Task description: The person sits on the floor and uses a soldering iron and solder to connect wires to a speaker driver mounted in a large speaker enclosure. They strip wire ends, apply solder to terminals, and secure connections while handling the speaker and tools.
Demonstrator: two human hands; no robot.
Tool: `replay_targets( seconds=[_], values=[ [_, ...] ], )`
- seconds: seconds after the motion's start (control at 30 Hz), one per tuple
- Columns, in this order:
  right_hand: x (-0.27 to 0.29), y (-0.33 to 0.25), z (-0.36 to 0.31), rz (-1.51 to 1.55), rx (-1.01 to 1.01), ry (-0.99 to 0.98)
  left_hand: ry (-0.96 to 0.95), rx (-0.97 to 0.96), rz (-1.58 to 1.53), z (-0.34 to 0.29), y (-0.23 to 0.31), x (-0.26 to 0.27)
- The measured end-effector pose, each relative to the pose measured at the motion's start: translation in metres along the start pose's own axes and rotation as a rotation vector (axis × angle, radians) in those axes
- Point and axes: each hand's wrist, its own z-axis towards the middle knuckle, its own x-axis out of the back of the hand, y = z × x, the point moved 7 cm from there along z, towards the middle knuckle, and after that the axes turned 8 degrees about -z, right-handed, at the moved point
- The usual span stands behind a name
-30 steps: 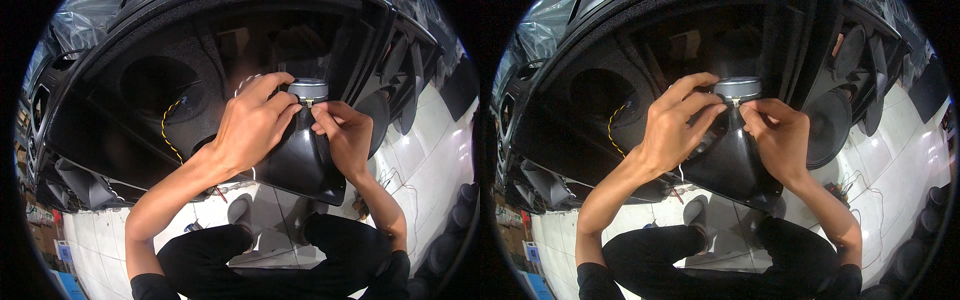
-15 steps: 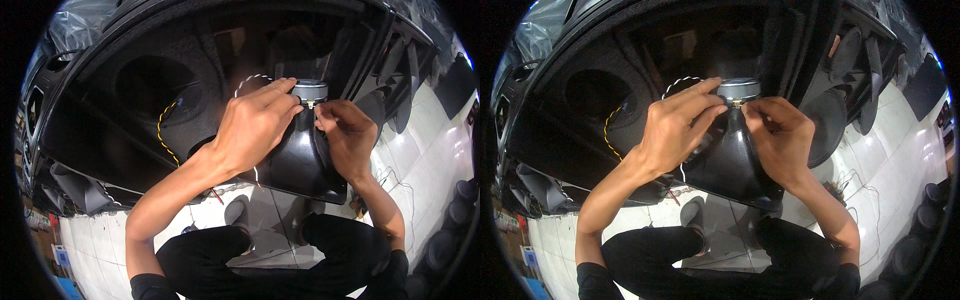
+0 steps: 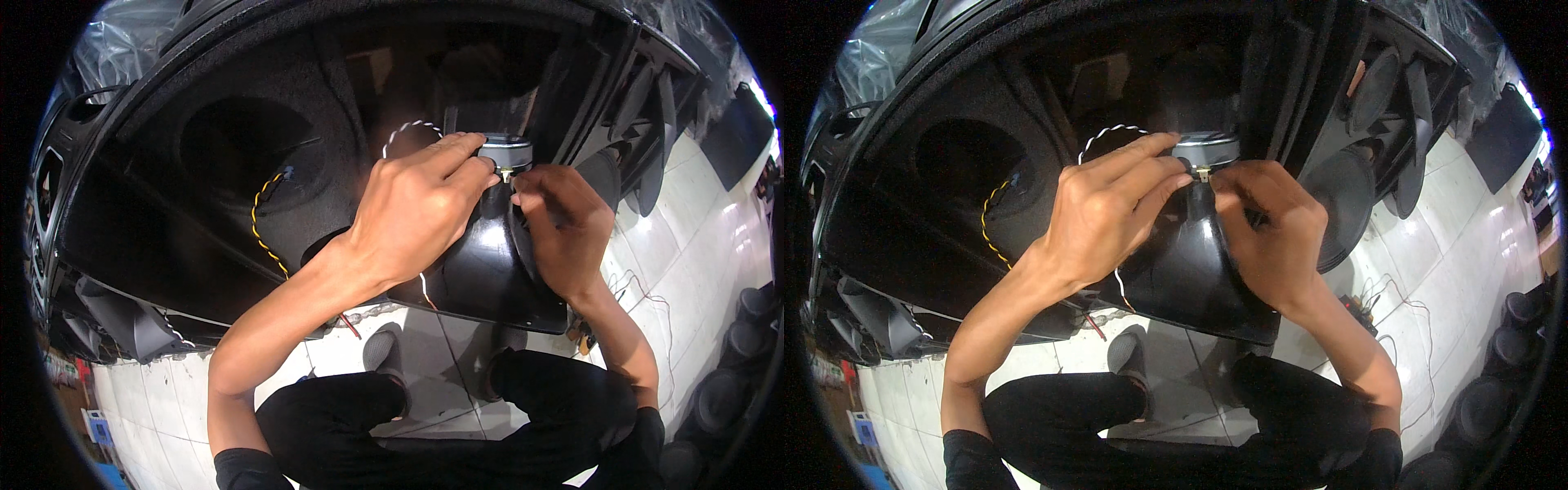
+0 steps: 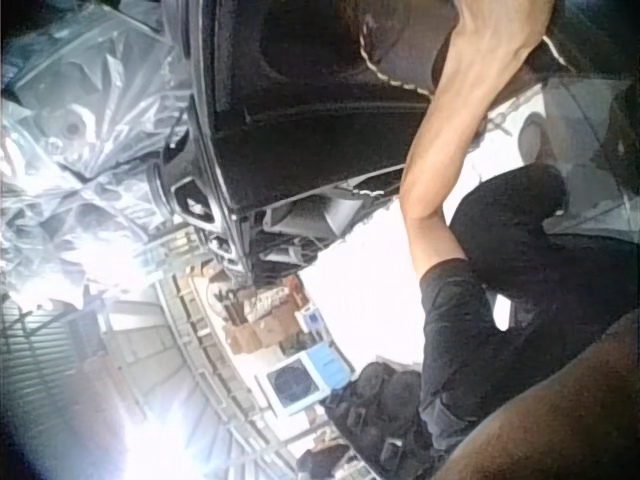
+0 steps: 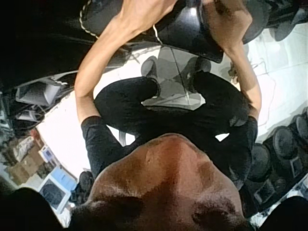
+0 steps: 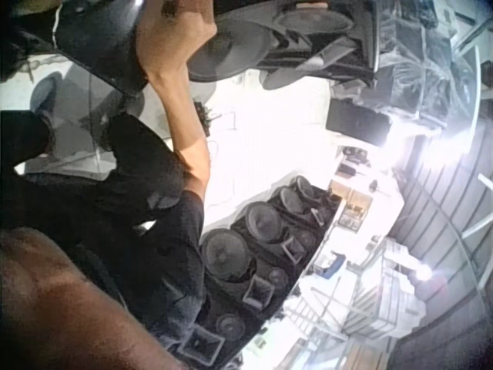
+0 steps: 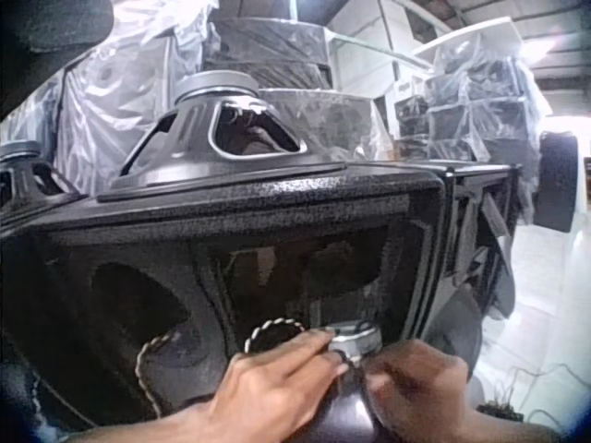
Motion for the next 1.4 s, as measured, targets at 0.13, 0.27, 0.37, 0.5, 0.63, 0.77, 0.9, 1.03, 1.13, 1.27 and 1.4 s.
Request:
replay_targets(
  seconds=[0.13,0.27,0.37,0.5,0.63,0.77,0.9,1.03,1.13,1.27,1.4],
  values=[
    [-0.002,-0.015,-0.001,-0.151,0.121,0.006,0.0,-0.01,0.0,0.001,-0.001,0.0],
    [-0.008,-0.031,-0.003,-0.336,0.296,0.033,-0.085,-0.046,0.038,0.007,0.001,-0.005],
    [-0.015,-0.037,-0.005,-0.386,0.45,0.05,-0.131,-0.078,0.099,0.01,0.001,-0.005],
    [-0.027,-0.05,-0.009,-0.529,0.706,-0.057,-0.132,-0.099,0.088,0.012,-0.002,-0.005],
    [-0.028,-0.052,-0.009,-0.411,0.775,-0.151,-0.154,-0.097,0.039,0.017,-0.005,-0.007],
    [0.0,-0.042,0.01,-0.175,0.52,-0.078,-0.165,-0.104,0.024,0.017,-0.015,-0.006],
    [0.004,0.007,0.003,0.031,-0.212,-0.181,-0.154,-0.03,-0.041,0.024,-0.016,-0.001],
    [-0.012,0.027,-0.007,0.25,-0.473,-0.227,-0.191,-0.028,-0.054,0.029,-0.013,-0.002],
    [-0.017,0.025,-0.007,0.344,-0.568,-0.289,-0.22,-0.013,-0.041,0.027,-0.014,-0.003],
    [-0.025,0.027,-0.011,0.36,-0.569,-0.238,-0.212,-0.005,-0.016,0.027,-0.014,-0.003],
    [-0.017,0.014,-0.004,0.101,-0.19,-0.085,-0.203,-0.012,-0.022,0.029,-0.012,-0.003]
  ],
)
